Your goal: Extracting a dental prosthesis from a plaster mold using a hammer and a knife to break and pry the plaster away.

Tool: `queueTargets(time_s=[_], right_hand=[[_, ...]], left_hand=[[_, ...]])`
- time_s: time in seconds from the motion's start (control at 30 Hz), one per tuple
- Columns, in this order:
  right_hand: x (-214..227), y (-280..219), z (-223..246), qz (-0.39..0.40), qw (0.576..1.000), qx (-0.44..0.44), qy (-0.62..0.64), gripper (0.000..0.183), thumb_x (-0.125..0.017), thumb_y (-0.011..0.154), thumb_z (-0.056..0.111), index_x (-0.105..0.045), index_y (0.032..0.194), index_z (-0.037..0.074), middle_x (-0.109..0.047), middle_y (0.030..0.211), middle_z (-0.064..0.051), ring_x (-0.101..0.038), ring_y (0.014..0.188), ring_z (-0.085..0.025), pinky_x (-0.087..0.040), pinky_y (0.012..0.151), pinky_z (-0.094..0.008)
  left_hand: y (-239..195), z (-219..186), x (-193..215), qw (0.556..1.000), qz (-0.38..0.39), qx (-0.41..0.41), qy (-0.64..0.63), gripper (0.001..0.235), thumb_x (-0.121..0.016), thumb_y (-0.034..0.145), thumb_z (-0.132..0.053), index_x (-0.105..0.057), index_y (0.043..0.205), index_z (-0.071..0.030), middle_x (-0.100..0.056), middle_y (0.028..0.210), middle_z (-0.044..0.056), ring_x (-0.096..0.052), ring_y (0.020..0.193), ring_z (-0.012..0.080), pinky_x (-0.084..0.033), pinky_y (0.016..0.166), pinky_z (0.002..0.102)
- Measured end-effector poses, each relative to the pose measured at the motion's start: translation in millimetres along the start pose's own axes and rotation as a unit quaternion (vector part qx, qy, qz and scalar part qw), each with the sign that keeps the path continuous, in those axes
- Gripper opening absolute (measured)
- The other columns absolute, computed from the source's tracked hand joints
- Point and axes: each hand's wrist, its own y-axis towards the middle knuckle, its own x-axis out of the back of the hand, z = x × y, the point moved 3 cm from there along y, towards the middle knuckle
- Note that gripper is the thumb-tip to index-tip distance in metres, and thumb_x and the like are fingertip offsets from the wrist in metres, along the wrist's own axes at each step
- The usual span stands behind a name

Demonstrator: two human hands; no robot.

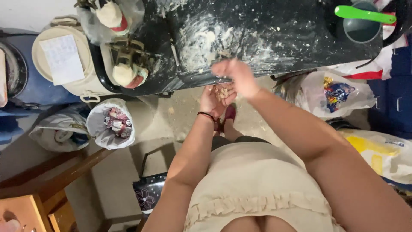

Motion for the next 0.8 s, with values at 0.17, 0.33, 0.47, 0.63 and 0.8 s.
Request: queueTargets(time_s=[0.17,0.33,0.47,0.63,0.8], right_hand=[[27,38,28,-0.106,0.990,0.090,0.031,0.055,-0.025,0.110,0.048,-0.061,0.085,0.015,-0.076,0.103,-0.009,-0.070,0.093,-0.019,-0.054,0.081,-0.029],[-39,-5,27,-0.036,0.998,0.052,-0.029,0.055,-0.031,0.110,0.031,-0.081,0.098,0.011,-0.075,0.087,-0.012,-0.069,0.088,-0.024,-0.058,0.085,-0.036],[-24,-49,-9,0.067,0.996,-0.042,0.027,0.044,-0.038,0.113,0.033,-0.074,0.115,0.006,-0.076,0.110,-0.015,-0.076,0.098,-0.031,-0.064,0.058,-0.047],[97,-143,-23,-0.038,0.994,0.055,0.084,0.034,-0.050,0.112,0.019,-0.074,0.111,-0.004,-0.074,0.103,-0.019,-0.074,0.100,-0.030,-0.064,0.084,-0.051],[242,-269,-42,-0.348,0.933,-0.081,0.035,0.028,-0.063,0.107,0.026,-0.073,0.089,0.006,-0.065,0.072,-0.009,-0.066,0.069,-0.020,-0.057,0.064,-0.037]], left_hand=[[-12,-16,-6,0.999,0.035,-0.012,0.035,0.061,-0.055,0.084,-0.048,-0.075,0.120,-0.003,-0.069,0.133,0.020,-0.070,0.120,0.0360,-0.059,0.101,0.041],[1,-18,38,0.998,-0.021,-0.013,0.053,0.050,-0.061,0.081,-0.041,-0.078,0.115,-0.009,-0.077,0.119,0.011,-0.074,0.113,0.0284,-0.058,0.105,0.043],[-32,-18,19,0.988,-0.150,-0.020,-0.036,0.022,-0.070,0.081,-0.018,-0.074,0.093,0.001,-0.075,0.106,0.018,-0.071,0.108,0.0399,-0.052,0.112,0.059],[-20,35,-22,0.970,-0.097,0.050,0.219,0.034,-0.071,0.090,-0.024,-0.075,0.112,0.002,-0.071,0.112,0.018,-0.069,0.111,0.0315,-0.051,0.115,0.049],[54,165,-94,0.906,0.006,0.137,0.400,0.030,-0.072,0.099,-0.018,-0.071,0.117,0.005,-0.076,0.113,0.026,-0.075,0.106,0.0403,-0.057,0.099,0.055]])
